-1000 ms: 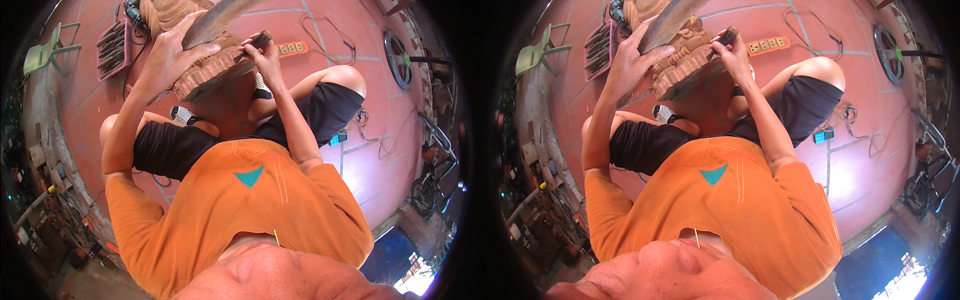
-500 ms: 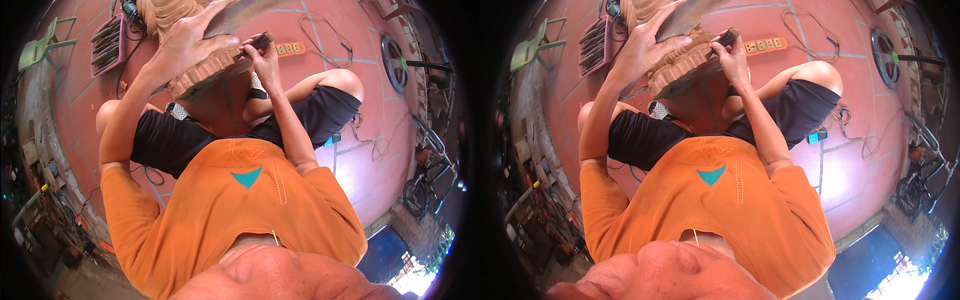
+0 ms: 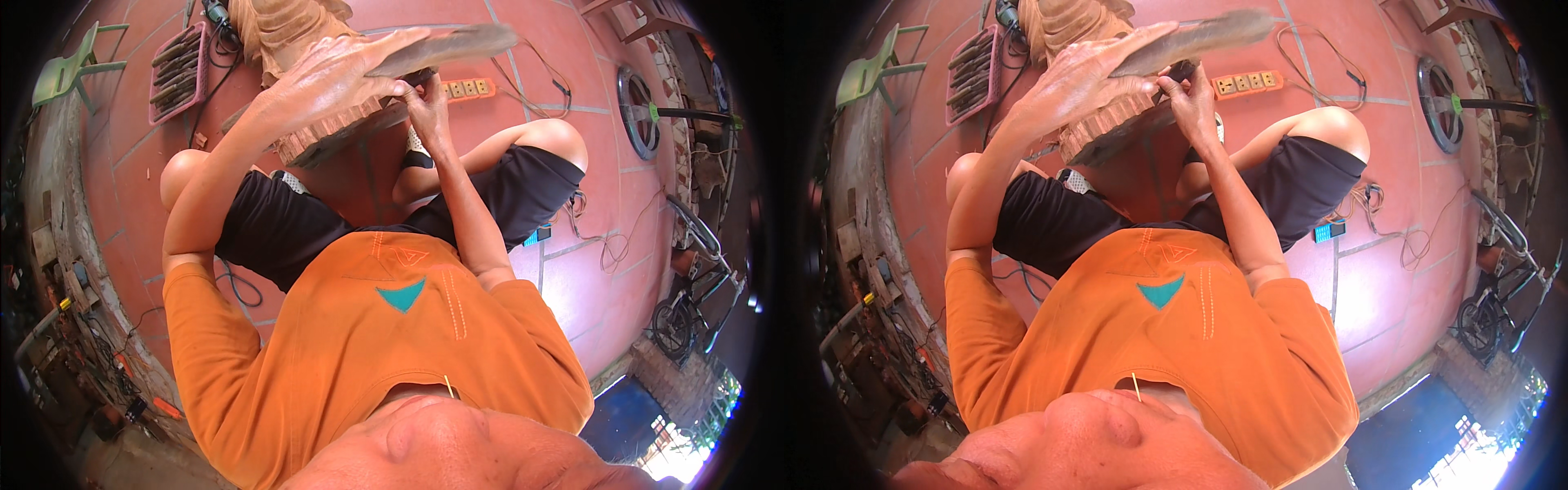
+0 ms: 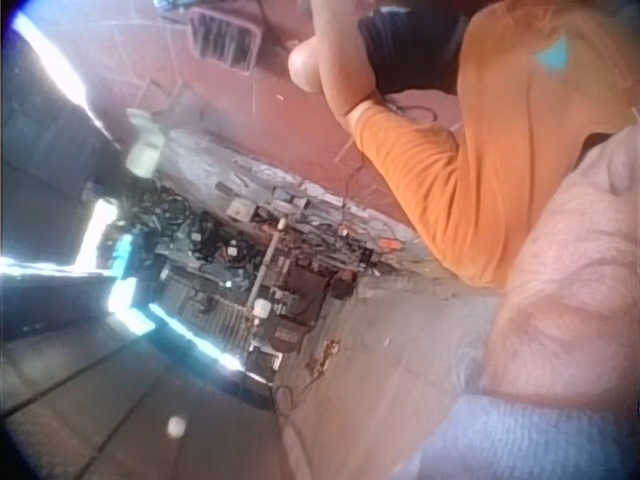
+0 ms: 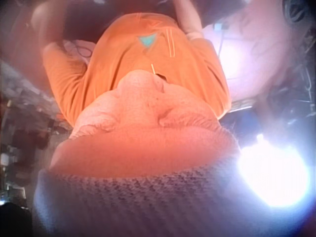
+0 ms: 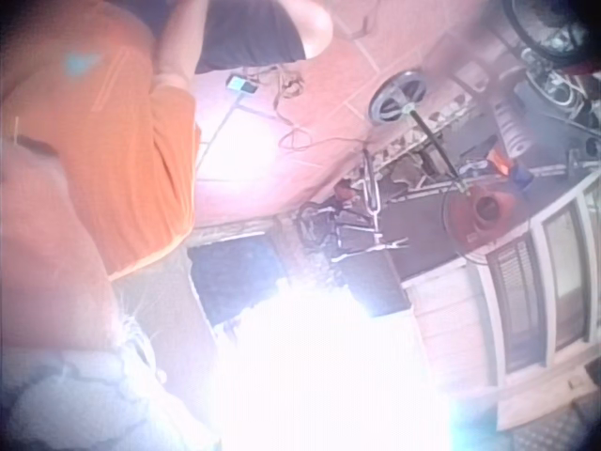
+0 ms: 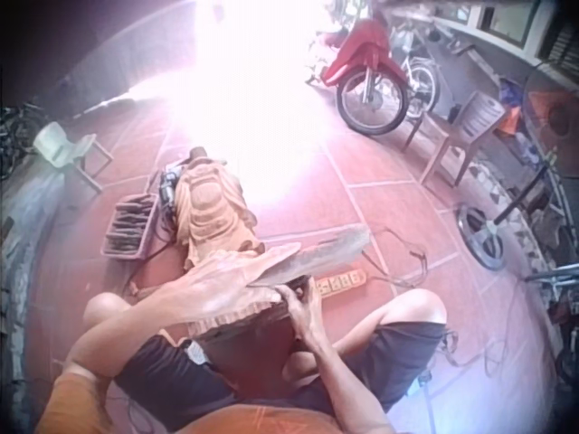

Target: The person is carving a wooden sculpture using a chisel and mallet. They repeatedly strike the chisel with the mallet to shape the wood, focusing on detailed areas of the sculpture.

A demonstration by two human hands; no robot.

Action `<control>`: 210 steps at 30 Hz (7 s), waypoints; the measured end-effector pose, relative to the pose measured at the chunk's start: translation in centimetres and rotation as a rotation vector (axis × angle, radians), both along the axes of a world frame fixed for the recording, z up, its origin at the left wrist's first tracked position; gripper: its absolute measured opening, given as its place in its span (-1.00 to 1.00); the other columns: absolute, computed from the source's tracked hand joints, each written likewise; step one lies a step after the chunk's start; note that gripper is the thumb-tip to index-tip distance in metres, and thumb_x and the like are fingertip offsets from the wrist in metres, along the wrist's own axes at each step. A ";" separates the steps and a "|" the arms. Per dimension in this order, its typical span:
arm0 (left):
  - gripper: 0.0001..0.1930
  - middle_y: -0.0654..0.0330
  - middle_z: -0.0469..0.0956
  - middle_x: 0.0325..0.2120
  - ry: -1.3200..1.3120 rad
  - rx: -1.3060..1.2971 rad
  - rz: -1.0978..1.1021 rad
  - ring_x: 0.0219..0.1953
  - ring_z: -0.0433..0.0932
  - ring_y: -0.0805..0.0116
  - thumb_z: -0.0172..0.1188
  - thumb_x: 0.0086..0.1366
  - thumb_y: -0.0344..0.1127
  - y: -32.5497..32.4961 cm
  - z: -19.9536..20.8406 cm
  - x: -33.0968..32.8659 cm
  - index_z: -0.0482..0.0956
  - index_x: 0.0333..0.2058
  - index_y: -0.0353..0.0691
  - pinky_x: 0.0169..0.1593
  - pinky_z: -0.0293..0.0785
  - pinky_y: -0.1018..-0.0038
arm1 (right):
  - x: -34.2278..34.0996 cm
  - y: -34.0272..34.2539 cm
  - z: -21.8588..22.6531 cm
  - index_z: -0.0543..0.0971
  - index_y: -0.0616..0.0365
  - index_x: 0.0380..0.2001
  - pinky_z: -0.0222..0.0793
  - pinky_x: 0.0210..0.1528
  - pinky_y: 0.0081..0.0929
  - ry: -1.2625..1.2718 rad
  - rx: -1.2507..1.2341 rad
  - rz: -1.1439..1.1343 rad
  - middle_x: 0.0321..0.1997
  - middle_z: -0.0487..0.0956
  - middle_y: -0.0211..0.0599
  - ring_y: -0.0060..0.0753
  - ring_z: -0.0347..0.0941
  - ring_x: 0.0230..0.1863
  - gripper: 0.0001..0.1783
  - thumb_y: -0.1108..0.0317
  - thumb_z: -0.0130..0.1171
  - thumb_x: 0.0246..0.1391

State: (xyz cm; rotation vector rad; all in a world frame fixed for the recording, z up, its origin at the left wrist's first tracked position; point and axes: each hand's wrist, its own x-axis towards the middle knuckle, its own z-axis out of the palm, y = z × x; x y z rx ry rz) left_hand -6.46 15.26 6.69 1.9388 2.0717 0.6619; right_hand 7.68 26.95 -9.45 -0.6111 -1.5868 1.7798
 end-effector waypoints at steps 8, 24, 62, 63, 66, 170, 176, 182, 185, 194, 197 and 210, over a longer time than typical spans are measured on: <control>-0.25 -0.09 0.65 -0.14 -0.093 0.163 -0.014 -0.16 0.63 -0.17 0.28 0.28 0.01 -0.4 0.0 0.1 0.22 0.40 0.13 -0.09 0.55 0.06 | 0.1 -0.3 1.1 0.42 0.19 -0.01 0.55 -0.12 -0.52 0.025 -0.056 -0.039 -0.18 0.59 -0.37 -0.53 0.56 -0.15 -0.70 0.59 0.19 0.23; -0.25 -0.10 0.64 -0.10 -0.026 -0.004 0.013 -0.12 0.63 -0.14 0.24 0.27 0.10 -1.1 -1.1 -0.4 0.24 0.40 0.15 -0.05 0.51 0.06 | -0.7 -0.6 1.7 0.42 0.23 0.00 0.52 -0.10 -0.53 -0.020 0.033 -0.061 -0.13 0.60 -0.33 -0.54 0.56 -0.12 -0.70 0.57 0.20 0.24; -0.30 -0.12 0.64 -0.21 0.033 -0.051 0.035 -0.21 0.63 -0.12 0.21 0.34 0.02 -0.8 -1.6 -0.9 0.21 0.41 0.20 -0.09 0.49 0.04 | -0.1 0.8 0.9 0.37 0.20 0.11 0.70 -0.08 -0.38 -0.048 -0.112 -0.001 -0.01 0.57 -0.23 -0.35 0.58 -0.03 -0.66 0.47 0.16 0.32; -0.29 -0.12 0.64 -0.20 0.011 -0.079 0.051 -0.19 0.61 -0.17 0.21 0.34 0.01 -0.9 -1.2 -0.9 0.20 0.42 0.20 -0.09 0.48 0.02 | 0.0 0.9 0.8 0.37 0.20 0.09 0.70 -0.08 -0.36 -0.040 -0.133 0.000 -0.02 0.57 -0.21 -0.32 0.60 -0.04 -0.67 0.47 0.15 0.32; -0.28 -0.12 0.63 -0.14 -0.005 -0.054 0.085 -0.13 0.60 -0.21 0.21 0.32 0.03 -0.9 -0.6 -1.1 0.19 0.42 0.22 -0.04 0.47 0.01 | 0.2 1.4 0.2 0.36 0.21 0.04 0.71 -0.09 -0.30 -0.011 -0.210 0.001 -0.06 0.58 -0.16 -0.23 0.63 -0.06 -0.71 0.47 0.14 0.32; -0.31 -0.14 0.65 -0.36 -0.043 0.293 0.051 -0.33 0.63 -0.17 0.22 0.32 -0.02 0.8 -1.8 -0.9 0.26 0.39 0.13 -0.21 0.52 0.02 | -0.6 0.8 0.0 0.37 0.20 0.08 0.67 -0.12 -0.39 -0.062 -0.076 0.041 -0.03 0.55 -0.19 -0.33 0.61 -0.08 -0.67 0.48 0.16 0.30; -0.33 -0.15 0.64 -0.36 0.079 0.006 0.050 -0.32 0.64 -0.13 0.21 0.33 0.00 0.7 -2.1 -1.3 0.27 0.39 0.13 -0.19 0.51 0.05 | -0.4 1.5 -0.2 0.35 0.21 0.03 0.70 -0.10 -0.34 -0.053 -0.141 0.026 -0.06 0.58 -0.17 -0.28 0.63 -0.12 -0.71 0.43 0.15 0.33; -0.32 -0.18 0.62 -0.37 0.004 0.040 0.099 -0.28 0.62 -0.15 0.22 0.32 0.06 -0.3 -1.6 -2.2 0.29 0.38 0.13 -0.14 0.49 0.06 | 0.5 3.0 -1.4 0.34 0.24 0.02 0.73 -0.17 -0.26 -0.026 -0.375 0.022 -0.09 0.59 -0.07 -0.03 0.68 -0.12 -0.73 0.45 0.12 0.33; -0.32 -0.20 0.61 -0.36 0.013 0.092 0.093 -0.28 0.62 -0.17 0.22 0.32 0.09 -0.9 -1.9 -2.8 0.30 0.38 0.14 -0.13 0.48 0.05 | 0.7 2.2 -0.3 0.34 0.22 0.02 0.72 -0.16 -0.28 -0.063 -0.237 0.042 -0.09 0.59 -0.10 -0.07 0.68 -0.12 -0.74 0.46 0.11 0.34; -0.34 -0.18 0.63 -0.29 -0.033 0.158 0.068 -0.25 0.62 -0.17 0.19 0.35 0.09 -1.4 -1.5 -2.2 0.30 0.38 0.15 -0.13 0.50 0.06 | 0.3 0.5 -0.2 0.36 0.21 0.02 0.66 -0.10 -0.39 -0.002 -0.076 0.002 -0.12 0.58 -0.21 -0.28 0.64 -0.11 -0.74 0.55 0.11 0.31; -0.35 -0.15 0.65 -0.27 -0.064 0.153 0.048 -0.26 0.63 -0.16 0.18 0.36 0.07 -1.2 -2.0 -1.5 0.30 0.38 0.15 -0.15 0.51 0.07 | 0.2 -0.2 0.1 0.37 0.21 0.02 0.63 -0.10 -0.43 -0.037 0.009 -0.003 -0.13 0.58 -0.27 -0.38 0.62 -0.13 -0.73 0.59 0.12 0.30; -0.34 -0.10 0.66 -0.19 -0.041 0.204 0.064 -0.21 0.65 -0.10 0.19 0.35 0.02 -0.6 -0.7 -1.4 0.28 0.38 0.12 -0.11 0.51 0.06 | 0.2 0.0 0.4 0.37 0.18 0.00 0.64 -0.09 -0.43 -0.032 -0.055 0.022 -0.12 0.58 -0.26 -0.38 0.62 -0.11 -0.75 0.53 0.12 0.32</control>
